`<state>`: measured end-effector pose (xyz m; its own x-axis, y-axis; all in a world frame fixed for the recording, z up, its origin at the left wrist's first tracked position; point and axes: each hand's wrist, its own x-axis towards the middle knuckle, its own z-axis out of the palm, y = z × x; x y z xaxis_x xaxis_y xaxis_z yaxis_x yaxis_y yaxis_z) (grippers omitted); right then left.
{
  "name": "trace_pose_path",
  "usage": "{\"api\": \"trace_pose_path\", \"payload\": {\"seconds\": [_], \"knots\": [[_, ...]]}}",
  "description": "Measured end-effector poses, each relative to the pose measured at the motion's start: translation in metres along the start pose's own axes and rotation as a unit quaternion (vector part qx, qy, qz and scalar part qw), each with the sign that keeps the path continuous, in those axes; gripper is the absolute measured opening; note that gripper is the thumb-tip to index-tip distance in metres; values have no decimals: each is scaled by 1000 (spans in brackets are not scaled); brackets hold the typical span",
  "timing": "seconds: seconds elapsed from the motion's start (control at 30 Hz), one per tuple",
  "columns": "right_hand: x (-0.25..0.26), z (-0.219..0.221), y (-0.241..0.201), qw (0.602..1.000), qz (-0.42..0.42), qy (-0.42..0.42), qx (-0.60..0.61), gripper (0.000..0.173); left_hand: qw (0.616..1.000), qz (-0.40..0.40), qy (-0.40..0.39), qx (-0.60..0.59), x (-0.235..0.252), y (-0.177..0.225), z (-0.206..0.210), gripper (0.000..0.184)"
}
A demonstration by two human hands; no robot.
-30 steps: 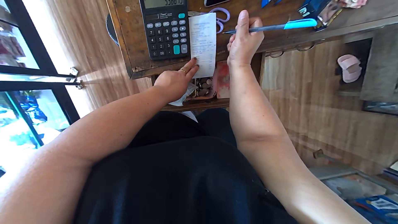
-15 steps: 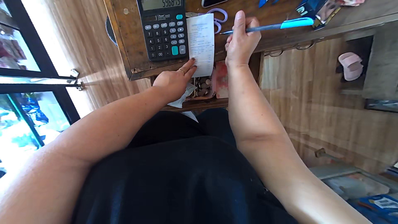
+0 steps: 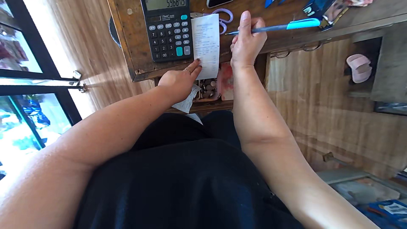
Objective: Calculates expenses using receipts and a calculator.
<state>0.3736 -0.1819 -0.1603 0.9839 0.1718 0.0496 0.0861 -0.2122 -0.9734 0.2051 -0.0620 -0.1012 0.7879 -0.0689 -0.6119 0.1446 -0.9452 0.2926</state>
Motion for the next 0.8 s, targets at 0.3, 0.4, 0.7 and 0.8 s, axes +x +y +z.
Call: {"api": "trace_pose_path", "payload": {"seconds": [0.3,0.4,0.7,0.8], "knots": [[-1,0,0,1000,-10,-6,-19,25,1000,2,2,-4,-1,-1,1,65],[-1,0,1,1000,-13,-8,-14,24,1000,-1,-1,-10,0,-1,0,65],[-1,1,1,1000,-10,0,-6,25,1000,-1,-1,-1,1,-1,1,65],[-1,1,1,1000,-10,4,3,25,1000,-1,-2,0,1,-1,0,65]]}}
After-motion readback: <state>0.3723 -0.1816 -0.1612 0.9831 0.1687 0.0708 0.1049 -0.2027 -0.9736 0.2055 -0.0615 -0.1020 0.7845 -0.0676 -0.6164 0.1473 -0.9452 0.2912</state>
